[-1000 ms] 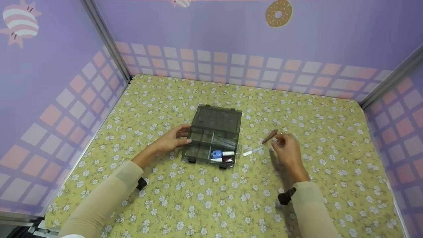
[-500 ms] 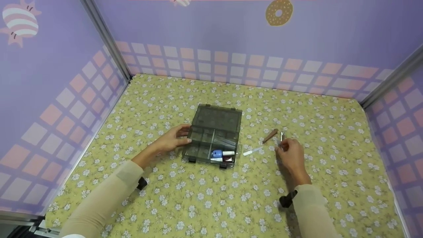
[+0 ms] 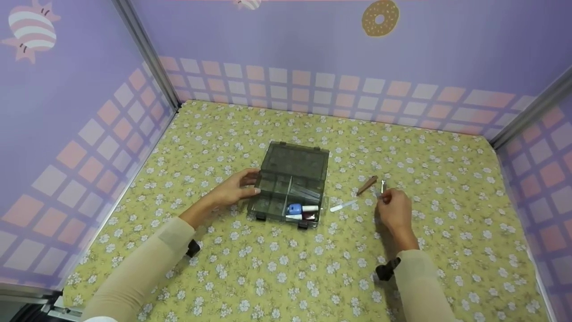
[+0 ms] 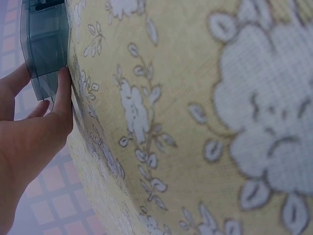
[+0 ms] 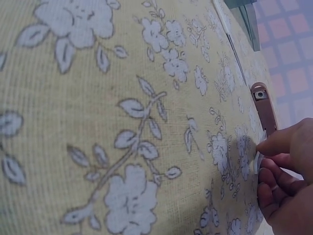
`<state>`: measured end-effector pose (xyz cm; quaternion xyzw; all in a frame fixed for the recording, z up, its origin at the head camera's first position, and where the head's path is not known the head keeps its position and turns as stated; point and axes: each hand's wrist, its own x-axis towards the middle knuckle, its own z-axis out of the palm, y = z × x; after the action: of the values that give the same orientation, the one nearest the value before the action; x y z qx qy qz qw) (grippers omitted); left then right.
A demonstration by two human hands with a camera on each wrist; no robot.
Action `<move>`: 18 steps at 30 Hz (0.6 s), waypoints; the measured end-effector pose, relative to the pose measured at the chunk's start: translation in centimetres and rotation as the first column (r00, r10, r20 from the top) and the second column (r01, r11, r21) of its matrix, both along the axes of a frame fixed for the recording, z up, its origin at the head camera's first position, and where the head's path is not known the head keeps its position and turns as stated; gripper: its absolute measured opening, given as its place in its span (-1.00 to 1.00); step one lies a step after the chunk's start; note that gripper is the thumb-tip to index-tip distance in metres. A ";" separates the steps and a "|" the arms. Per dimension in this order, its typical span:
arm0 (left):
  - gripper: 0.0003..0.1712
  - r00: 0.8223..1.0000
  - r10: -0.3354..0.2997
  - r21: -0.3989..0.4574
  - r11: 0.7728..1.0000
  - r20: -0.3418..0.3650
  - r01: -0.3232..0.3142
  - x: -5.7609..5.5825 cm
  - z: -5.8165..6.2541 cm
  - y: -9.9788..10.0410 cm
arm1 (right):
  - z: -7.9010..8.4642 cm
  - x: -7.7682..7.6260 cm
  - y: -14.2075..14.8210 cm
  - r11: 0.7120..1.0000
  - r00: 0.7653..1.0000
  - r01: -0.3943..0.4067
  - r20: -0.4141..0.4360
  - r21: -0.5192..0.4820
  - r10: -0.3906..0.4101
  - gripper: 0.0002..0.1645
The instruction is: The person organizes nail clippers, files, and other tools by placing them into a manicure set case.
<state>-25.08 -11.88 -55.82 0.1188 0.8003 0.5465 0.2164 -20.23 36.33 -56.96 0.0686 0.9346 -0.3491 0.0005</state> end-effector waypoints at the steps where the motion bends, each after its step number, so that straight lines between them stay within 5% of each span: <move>1: -0.17 1.000 -0.002 0.000 1.000 -0.001 0.002 0.0 0.0 0.0 | 0.1 0.0 0.0 1.000 1.000 0.000 0.008 -0.003 0.000 -0.68; 18: -0.15 1.000 -0.018 -0.004 1.000 -0.011 0.018 -0.3 -0.2 0.0 | 0.6 0.3 0.3 0.994 0.994 -0.104 0.029 -0.009 0.105 -0.73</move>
<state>-25.41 -11.89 -56.05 0.1285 0.8014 0.5422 0.2173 -19.92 36.64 -56.34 0.0248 0.9354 -0.3512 0.0328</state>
